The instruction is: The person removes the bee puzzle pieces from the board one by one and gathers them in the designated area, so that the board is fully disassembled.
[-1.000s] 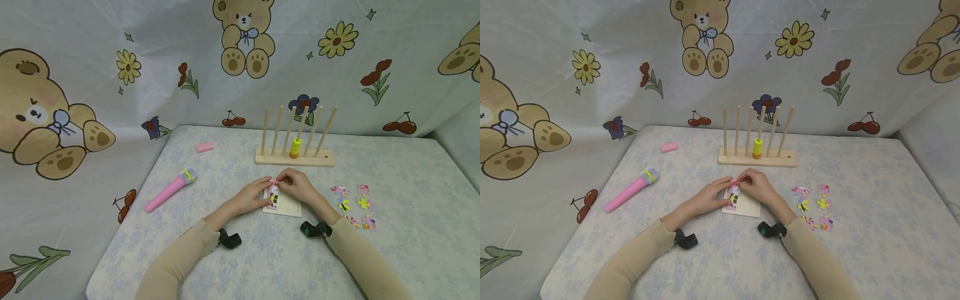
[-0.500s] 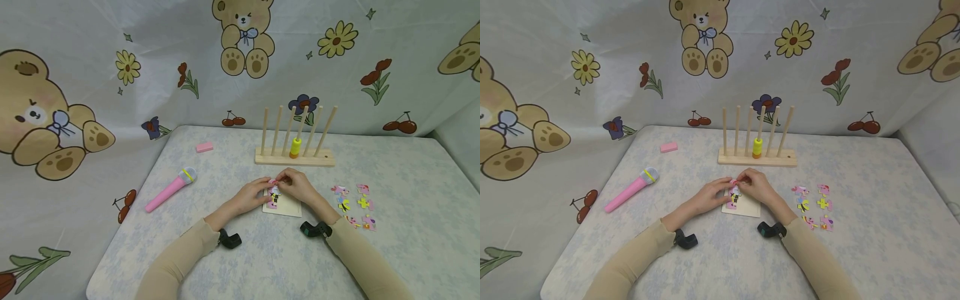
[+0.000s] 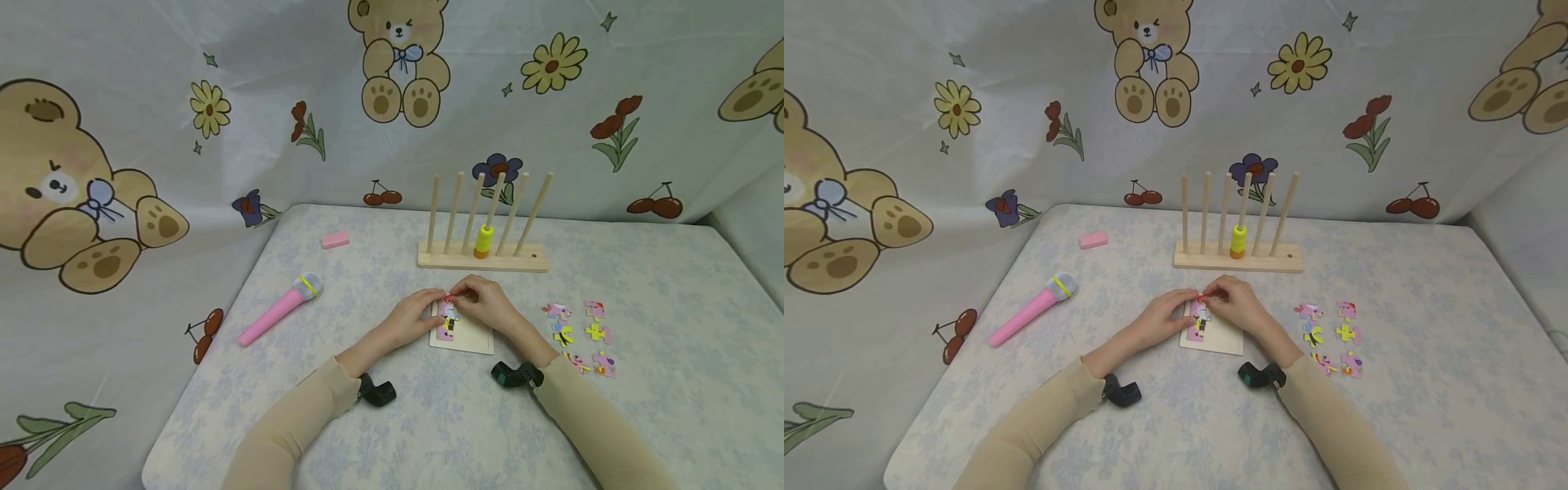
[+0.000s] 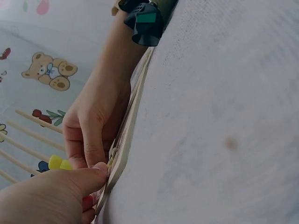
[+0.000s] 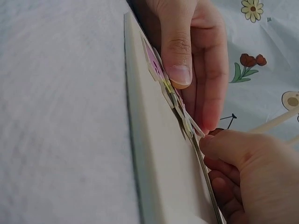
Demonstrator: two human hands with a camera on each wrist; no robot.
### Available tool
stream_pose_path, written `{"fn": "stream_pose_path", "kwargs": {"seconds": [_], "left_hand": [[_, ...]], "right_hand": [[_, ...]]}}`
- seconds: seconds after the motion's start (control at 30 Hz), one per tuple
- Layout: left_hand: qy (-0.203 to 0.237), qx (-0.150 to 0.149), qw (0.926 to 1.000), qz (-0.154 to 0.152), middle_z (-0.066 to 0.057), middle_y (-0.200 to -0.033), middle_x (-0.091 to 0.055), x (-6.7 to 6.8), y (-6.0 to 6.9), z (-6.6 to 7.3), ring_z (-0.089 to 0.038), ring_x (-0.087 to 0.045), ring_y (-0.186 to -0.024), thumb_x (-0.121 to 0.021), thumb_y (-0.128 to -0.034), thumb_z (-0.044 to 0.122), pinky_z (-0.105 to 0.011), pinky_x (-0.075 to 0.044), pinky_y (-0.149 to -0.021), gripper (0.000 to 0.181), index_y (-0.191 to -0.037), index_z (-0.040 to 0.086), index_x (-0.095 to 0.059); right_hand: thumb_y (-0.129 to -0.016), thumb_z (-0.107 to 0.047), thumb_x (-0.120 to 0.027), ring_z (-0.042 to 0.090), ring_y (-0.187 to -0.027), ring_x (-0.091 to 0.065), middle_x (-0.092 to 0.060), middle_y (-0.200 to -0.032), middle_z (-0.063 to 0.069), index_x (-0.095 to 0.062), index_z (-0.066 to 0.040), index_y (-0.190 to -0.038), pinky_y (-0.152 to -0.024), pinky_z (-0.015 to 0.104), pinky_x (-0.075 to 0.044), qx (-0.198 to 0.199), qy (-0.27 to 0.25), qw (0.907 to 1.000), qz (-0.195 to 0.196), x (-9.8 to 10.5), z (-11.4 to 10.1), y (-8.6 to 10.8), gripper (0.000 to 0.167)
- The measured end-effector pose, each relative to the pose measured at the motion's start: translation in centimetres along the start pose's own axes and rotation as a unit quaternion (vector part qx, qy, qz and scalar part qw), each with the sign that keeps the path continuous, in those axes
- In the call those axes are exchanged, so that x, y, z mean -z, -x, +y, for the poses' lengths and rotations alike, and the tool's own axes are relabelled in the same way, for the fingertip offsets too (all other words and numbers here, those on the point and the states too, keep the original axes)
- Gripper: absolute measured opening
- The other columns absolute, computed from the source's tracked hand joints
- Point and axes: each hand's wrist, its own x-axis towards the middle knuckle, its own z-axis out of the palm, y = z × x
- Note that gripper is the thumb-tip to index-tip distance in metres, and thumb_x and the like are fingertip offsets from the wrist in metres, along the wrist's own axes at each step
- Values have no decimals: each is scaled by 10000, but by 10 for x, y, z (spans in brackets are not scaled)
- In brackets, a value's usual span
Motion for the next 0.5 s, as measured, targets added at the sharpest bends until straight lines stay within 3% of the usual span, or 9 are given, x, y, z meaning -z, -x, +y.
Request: {"fn": "stream_pose_path", "kwargs": {"seconds": [0.5], "left_hand": [[51, 111, 9999, -119, -107, -1429, -420, 2, 0, 1, -223, -361, -1326, -611, -936, 274, -334, -288, -1081, 577, -1416, 31, -406]], "right_hand": [[-834, -44, -690, 152, -825, -597, -644, -894, 6, -685, -65, -903, -724, 300, -519, -169, 29, 9998, 42, -1, -1, -1, 72]]}}
